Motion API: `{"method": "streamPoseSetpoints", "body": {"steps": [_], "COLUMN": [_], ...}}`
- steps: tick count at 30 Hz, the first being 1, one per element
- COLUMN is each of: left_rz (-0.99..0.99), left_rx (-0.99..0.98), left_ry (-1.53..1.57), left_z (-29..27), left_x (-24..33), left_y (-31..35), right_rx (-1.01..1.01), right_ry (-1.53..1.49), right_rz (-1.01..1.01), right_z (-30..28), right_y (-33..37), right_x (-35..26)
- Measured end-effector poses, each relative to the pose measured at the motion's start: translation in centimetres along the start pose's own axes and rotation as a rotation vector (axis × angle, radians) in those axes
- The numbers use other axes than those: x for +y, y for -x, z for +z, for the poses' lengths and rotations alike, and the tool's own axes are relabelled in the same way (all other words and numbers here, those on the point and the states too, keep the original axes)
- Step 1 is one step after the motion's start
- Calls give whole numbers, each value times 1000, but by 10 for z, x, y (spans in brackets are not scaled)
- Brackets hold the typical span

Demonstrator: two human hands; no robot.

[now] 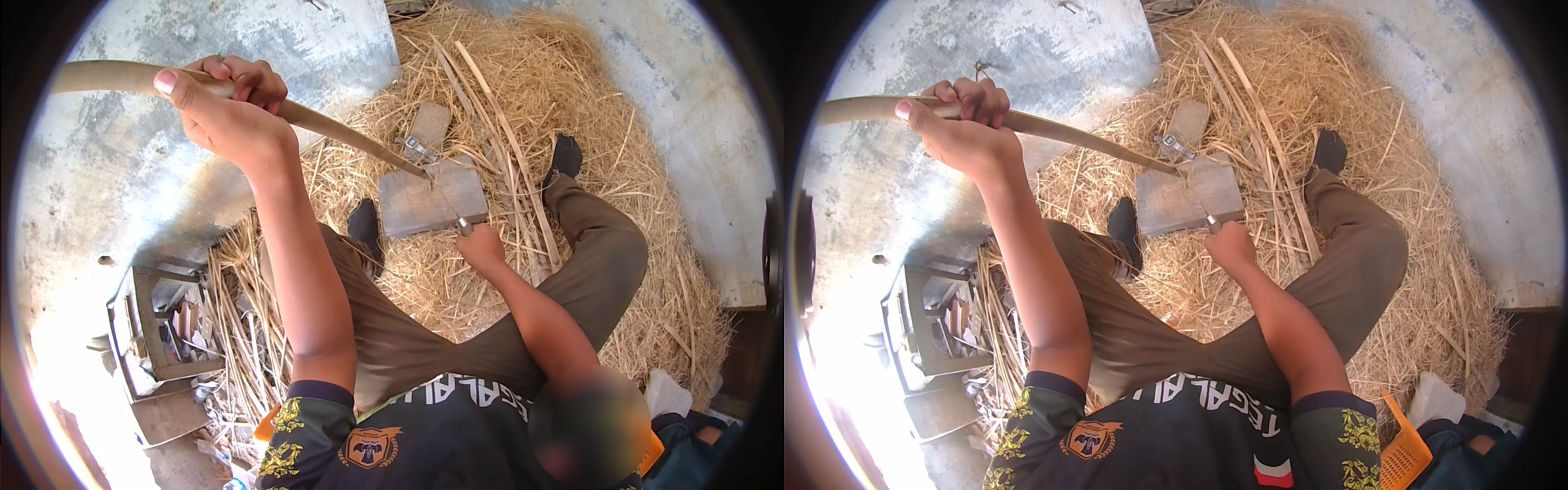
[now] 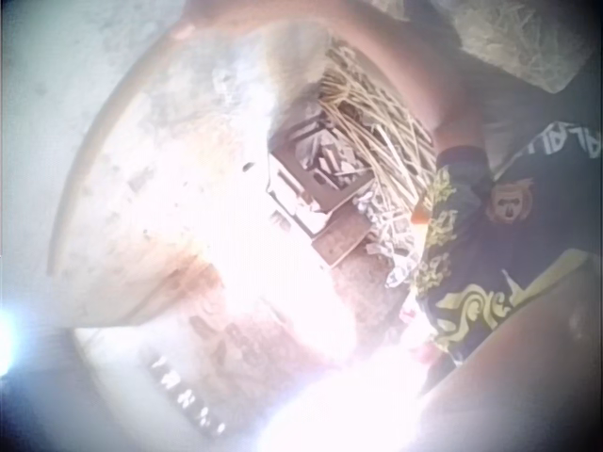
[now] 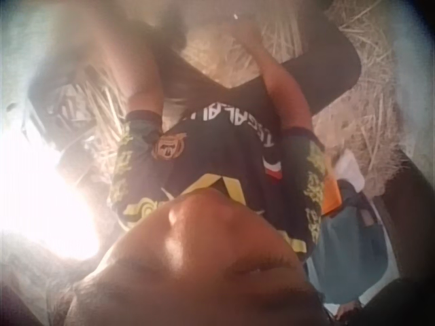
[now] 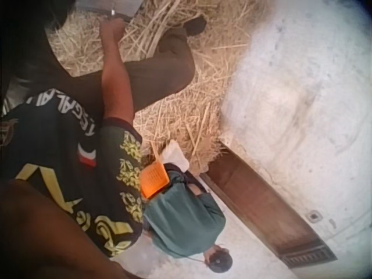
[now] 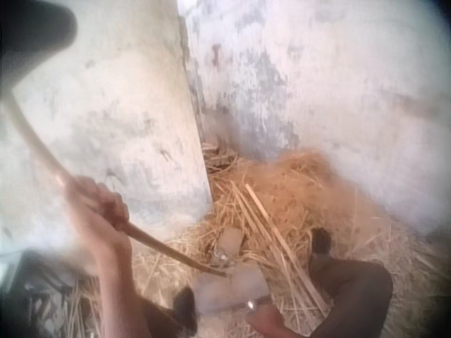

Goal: The person sits on a straw-covered floor and uses a knife to scrape and sharpen the edge of a long wooden stick. They repeatedly rub the blade along the stick's surface, occasionally adjusting their grip and the stick's position on a concrete block.

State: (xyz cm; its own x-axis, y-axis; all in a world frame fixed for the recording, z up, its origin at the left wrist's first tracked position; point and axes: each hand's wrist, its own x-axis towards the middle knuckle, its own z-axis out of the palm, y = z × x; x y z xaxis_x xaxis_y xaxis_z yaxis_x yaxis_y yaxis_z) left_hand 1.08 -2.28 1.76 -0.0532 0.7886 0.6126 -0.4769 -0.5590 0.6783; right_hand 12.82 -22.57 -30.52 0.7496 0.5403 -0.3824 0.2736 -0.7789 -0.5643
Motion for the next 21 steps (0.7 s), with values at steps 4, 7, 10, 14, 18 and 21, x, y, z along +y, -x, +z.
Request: {"method": "streamPoseSetpoints", "body": {"steps": [4, 7, 10, 14, 18, 21], "left_rz": [-8, -24, -32, -32, -26, -25], "left_rx": [11, 17, 27, 55, 26, 24], "left_ry": [2, 16, 27, 14, 16, 17], "left_z": [-5, -6, -6, -4, -3, -2], "left_x": [-2, -2, -3, -1, 2, 1], "left_y": [-2, -2, -1, -1, -3, -2], "right_rx": [-77, -77, -115, -126, -42, 33], "right_ry": [-91, -223, -278, -100, -36, -215], "right_rz": [-38, -164, -182, 47, -18, -163], "right_z": [-15, -24, -21, -7, -1, 0], "right_y": [12, 18, 17, 7, -5, -4], "right_x": [-25, -39, -36, -12, -1, -8]}}
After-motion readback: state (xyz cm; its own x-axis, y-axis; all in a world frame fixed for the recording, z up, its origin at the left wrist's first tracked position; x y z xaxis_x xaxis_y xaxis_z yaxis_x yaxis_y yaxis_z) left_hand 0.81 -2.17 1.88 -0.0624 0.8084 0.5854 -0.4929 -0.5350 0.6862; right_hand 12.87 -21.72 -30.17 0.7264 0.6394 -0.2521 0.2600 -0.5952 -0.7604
